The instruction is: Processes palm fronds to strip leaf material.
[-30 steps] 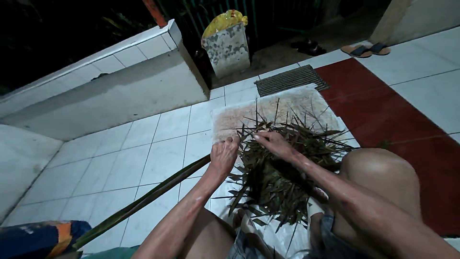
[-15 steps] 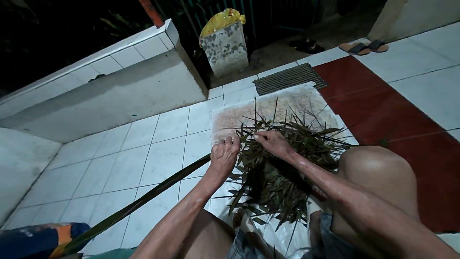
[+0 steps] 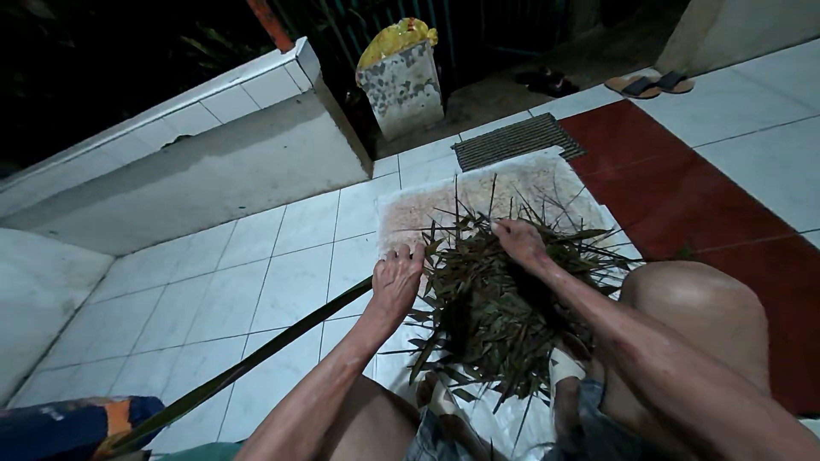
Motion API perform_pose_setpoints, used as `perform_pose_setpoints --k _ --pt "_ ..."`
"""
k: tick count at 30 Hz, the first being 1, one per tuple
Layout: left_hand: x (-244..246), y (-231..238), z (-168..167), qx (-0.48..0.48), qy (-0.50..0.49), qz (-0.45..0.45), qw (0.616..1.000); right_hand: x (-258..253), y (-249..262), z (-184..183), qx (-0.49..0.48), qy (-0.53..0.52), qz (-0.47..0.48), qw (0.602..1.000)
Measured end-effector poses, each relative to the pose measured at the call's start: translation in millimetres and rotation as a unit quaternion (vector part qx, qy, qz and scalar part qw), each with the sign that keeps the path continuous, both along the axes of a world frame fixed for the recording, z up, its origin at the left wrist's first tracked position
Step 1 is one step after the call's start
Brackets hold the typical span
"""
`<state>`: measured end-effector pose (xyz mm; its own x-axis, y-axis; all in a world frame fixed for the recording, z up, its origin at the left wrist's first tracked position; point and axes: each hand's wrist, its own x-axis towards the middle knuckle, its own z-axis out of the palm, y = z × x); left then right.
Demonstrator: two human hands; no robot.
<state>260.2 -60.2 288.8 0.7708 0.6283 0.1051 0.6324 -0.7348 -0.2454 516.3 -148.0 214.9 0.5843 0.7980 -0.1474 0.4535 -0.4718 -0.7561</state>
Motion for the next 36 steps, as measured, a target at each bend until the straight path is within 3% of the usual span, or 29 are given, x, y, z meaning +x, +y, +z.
perform_pose_setpoints --k 4,8,13,17,28,36 --pt "-4 7 1 -0.009 -0.019 0.006 1.0 -11 -7 3 0.087 0.001 0.013 0.996" --pt "-4 12 6 -0.103 -0.066 0.037 0.992 -28 -8 7 0.127 0.023 0.063 0.99" --pt "-9 29 5 -0.284 -0.131 0.059 0.948 -51 -7 8 0.131 0.047 0.115 0.984" --pt "-13 37 -1 -0.372 -0.163 0.056 0.912 -64 -4 3 0.149 0.045 0.135 0.979" --pt "-11 40 -2 -0.361 -0.152 0.06 0.918 -61 6 4 0.112 -0.015 0.076 0.991" --pt "-19 42 0 -0.38 -0.151 0.063 0.91 -26 14 8 0.124 -0.005 -0.046 0.991"
